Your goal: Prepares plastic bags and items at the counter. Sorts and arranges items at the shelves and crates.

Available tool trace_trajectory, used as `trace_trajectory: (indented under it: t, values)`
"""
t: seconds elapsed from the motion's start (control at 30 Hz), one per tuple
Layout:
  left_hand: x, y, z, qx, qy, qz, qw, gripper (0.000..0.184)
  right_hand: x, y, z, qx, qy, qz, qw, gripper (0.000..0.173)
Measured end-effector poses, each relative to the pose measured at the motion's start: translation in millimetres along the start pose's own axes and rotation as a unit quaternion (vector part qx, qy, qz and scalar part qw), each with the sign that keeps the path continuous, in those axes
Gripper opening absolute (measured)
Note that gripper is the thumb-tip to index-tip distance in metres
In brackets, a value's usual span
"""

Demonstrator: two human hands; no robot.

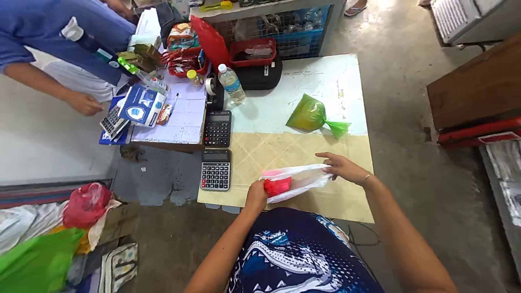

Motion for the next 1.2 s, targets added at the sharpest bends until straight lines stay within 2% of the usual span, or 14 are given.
trace_trajectory:
  t: [0.07, 0.1, 0.2, 0.27, 0.37, 0.47, 0.63, 0.73, 0.8, 0.87, 1.0, 1.13, 1.2]
  values:
    - [-1, -1, -3, 0.011, 0.006, 0.002, 1.000, 0.028, -10, 24, -2, -0.002, 0.004, 0.011, 1.000, 0.049]
    - [-1, 0, -4, 0.014, 0.012, 0.004, 1.000, 0.029, -20, 40, -1, -0.005, 0.004, -0.010, 1.000, 0.045]
    - [-1, 1, -3, 0.040, 0.023, 0.006, 0.999, 0.030, -67, 93, 5, -0.019, -0.021, -0.144, 0.989, 0.041]
    - [-3, 0, -1, 0.067, 0.035, 0.007, 0.997, 0.030, -108, 125, 4, -0.046, -0.034, -0.257, 0.965, 0.043]
    - [-2, -3, 4, 0.114, 0.062, 0.007, 0.992, 0.029, -156, 139, -5, -0.118, -0.081, -0.354, 0.924, 0.055]
    - [1, -6, 9, 0.171, 0.080, -0.016, 0.982, 0.028, -188, 125, -26, -0.118, -0.174, -0.361, 0.908, 0.073]
    - [6, -7, 18, 0.218, 0.091, -0.033, 0.971, 0.028, -204, 110, -30, 0.040, -0.248, -0.350, 0.902, 0.081]
    - [6, -10, 21, 0.239, 0.082, -0.044, 0.967, 0.027, -195, 92, -36, -0.008, -0.301, -0.319, 0.899, 0.082]
    - [6, -10, 21, 0.244, 0.073, -0.048, 0.966, 0.027, -189, 83, -25, -0.055, -0.281, -0.346, 0.893, 0.069]
    - [7, -9, 19, 0.248, 0.065, -0.046, 0.966, 0.026, -188, 84, -4, -0.061, -0.221, -0.387, 0.893, 0.056]
    - [8, -9, 20, 0.253, 0.058, -0.042, 0.965, 0.026, -202, 93, 49, 0.078, -0.099, -0.394, 0.911, 0.064]
    - [5, -2, 23, 0.264, 0.059, -0.054, 0.961, 0.026, -192, 70, 114, 0.165, -0.005, -0.378, 0.911, 0.057]
    - [2, 4, 25, 0.271, 0.063, -0.060, 0.959, 0.027, -171, 52, 144, 0.159, 0.049, -0.363, 0.917, 0.051]
Point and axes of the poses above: each hand's wrist, its own x-axis away from the middle knuckle, its own y-axis out of the back of the hand, z = x × y, the point moved 8 cm from there along -x, towards the middle knuckle, and after that the axes turned 10 degrees about -z, right-handed, at the moved point
